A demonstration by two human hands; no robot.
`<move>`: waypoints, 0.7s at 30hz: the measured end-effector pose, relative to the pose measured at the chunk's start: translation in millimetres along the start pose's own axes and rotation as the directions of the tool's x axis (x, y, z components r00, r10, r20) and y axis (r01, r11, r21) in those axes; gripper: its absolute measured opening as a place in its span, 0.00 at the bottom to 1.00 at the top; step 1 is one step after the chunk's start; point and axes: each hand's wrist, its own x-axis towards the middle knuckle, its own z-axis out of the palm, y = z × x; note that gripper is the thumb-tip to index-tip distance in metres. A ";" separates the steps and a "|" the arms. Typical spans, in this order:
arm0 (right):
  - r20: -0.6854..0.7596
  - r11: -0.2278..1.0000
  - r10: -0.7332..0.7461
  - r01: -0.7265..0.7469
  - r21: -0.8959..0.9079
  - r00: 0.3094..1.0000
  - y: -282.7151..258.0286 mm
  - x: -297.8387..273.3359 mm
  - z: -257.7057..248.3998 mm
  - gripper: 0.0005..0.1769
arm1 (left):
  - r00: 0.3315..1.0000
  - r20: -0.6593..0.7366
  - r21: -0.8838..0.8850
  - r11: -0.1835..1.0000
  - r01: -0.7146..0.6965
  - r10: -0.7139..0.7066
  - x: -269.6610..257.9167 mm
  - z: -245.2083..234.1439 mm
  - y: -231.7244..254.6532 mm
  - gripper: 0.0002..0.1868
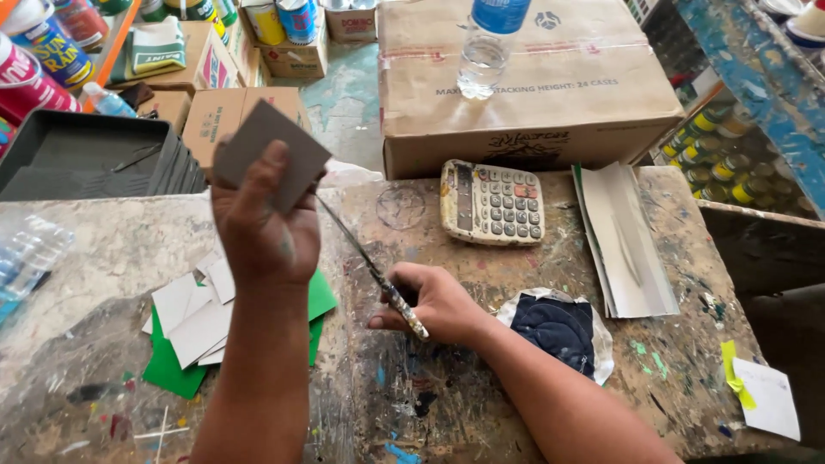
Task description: Cutting cardboard sheets into small rectangular labels using scissors at a workbench
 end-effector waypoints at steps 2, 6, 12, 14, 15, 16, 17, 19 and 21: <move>0.000 1.000 0.012 -0.012 -0.003 1.000 1.2 1.6 1.4 0.21 | 0.999 -0.030 0.004 1.000 -0.014 0.014 1.7 0.4 5.8 0.11; -0.042 0.955 0.098 -0.082 0.285 0.994 23.7 7.9 -0.2 0.21 | 0.999 0.036 0.147 0.989 -0.023 0.017 -3.1 0.5 4.2 0.12; -0.333 0.862 0.031 0.143 0.486 0.942 25.9 20.4 -13.1 0.26 | 0.980 0.101 0.448 0.887 0.111 -0.173 -38.5 -18.7 -35.6 0.13; -0.415 0.862 0.015 0.198 0.467 0.910 8.7 16.0 -13.0 0.28 | 0.956 0.080 0.514 0.834 0.202 -0.281 -56.7 -40.9 -53.9 0.14; -0.455 0.895 -0.003 0.206 0.397 0.890 -8.4 11.0 -9.2 0.27 | 0.925 0.109 0.591 0.772 0.234 -0.365 -62.7 -56.2 -64.2 0.12; -0.495 0.922 -0.025 0.211 0.324 0.869 -25.2 6.8 -5.2 0.27 | 0.885 0.131 0.666 0.701 0.256 -0.447 -67.6 -71.5 -74.9 0.11; -0.499 0.923 -0.029 0.215 0.320 0.866 -18.9 9.0 -10.3 0.27 | 0.883 0.138 0.664 0.703 0.254 -0.448 -62.9 -64.7 -72.0 0.11; -0.453 0.966 -0.090 0.188 0.176 0.887 -4.0 13.6 -18.0 0.22 | 0.807 0.209 0.842 0.521 0.139 -0.552 -56.1 -55.8 -64.9 0.07; -0.451 0.972 -0.104 0.187 0.143 0.886 -2.9 14.8 -20.5 0.20 | 0.802 0.208 0.862 0.492 0.120 -0.560 -44.8 -63.5 -68.1 0.08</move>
